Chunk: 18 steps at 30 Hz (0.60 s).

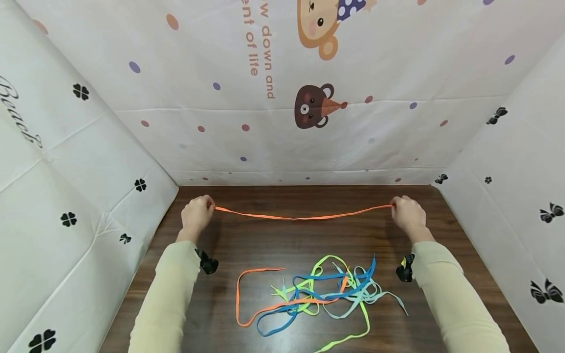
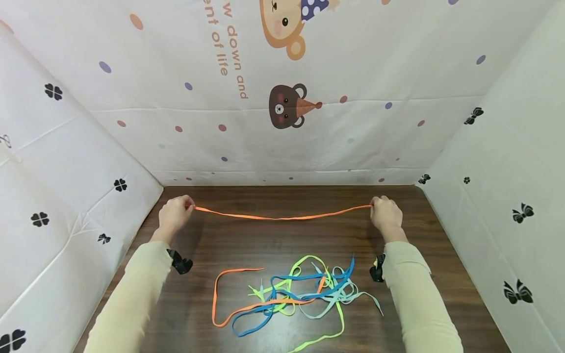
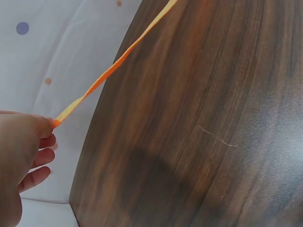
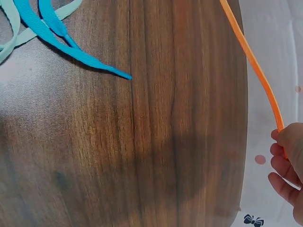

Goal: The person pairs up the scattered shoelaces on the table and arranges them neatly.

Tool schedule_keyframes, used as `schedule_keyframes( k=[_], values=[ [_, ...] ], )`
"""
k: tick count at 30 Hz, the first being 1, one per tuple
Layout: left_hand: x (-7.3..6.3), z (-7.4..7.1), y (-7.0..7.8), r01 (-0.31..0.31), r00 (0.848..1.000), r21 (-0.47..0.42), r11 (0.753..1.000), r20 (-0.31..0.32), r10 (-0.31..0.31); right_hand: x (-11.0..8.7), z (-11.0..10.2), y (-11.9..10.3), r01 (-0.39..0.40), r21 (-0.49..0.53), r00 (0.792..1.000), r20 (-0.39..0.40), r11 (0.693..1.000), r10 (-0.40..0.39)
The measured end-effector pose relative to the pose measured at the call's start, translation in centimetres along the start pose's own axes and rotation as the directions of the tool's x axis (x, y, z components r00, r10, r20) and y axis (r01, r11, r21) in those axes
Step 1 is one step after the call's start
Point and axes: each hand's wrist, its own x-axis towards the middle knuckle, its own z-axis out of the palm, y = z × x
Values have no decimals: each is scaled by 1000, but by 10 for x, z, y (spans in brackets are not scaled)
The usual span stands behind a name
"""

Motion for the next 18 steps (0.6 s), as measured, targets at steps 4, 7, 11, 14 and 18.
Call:
schedule_keyframes(
  k=[4, 7, 11, 14, 18],
  values=[
    [-2, 7, 3, 12, 1000, -9, 1000, 24, -12, -1, 3, 1, 3, 6, 1000, 26, 1000, -3],
    [-5, 16, 4, 19, 999, -18, 1000, 32, -18, -3, 8, 1, 4, 6, 999, 38, 1000, -5],
    [-9, 25, 1, 35, 999, -26, 999, 41, -34, -5, 14, 0, 3, 2, 999, 43, 1000, -3],
    [-12, 32, -1, 55, 998, -28, 998, 39, -54, -8, 21, 0, 3, -4, 999, 46, 1000, -3],
    [-18, 40, -4, 85, 996, -33, 996, 29, -84, -13, 31, 1, 0, -7, 999, 51, 1000, 1]
  ],
)
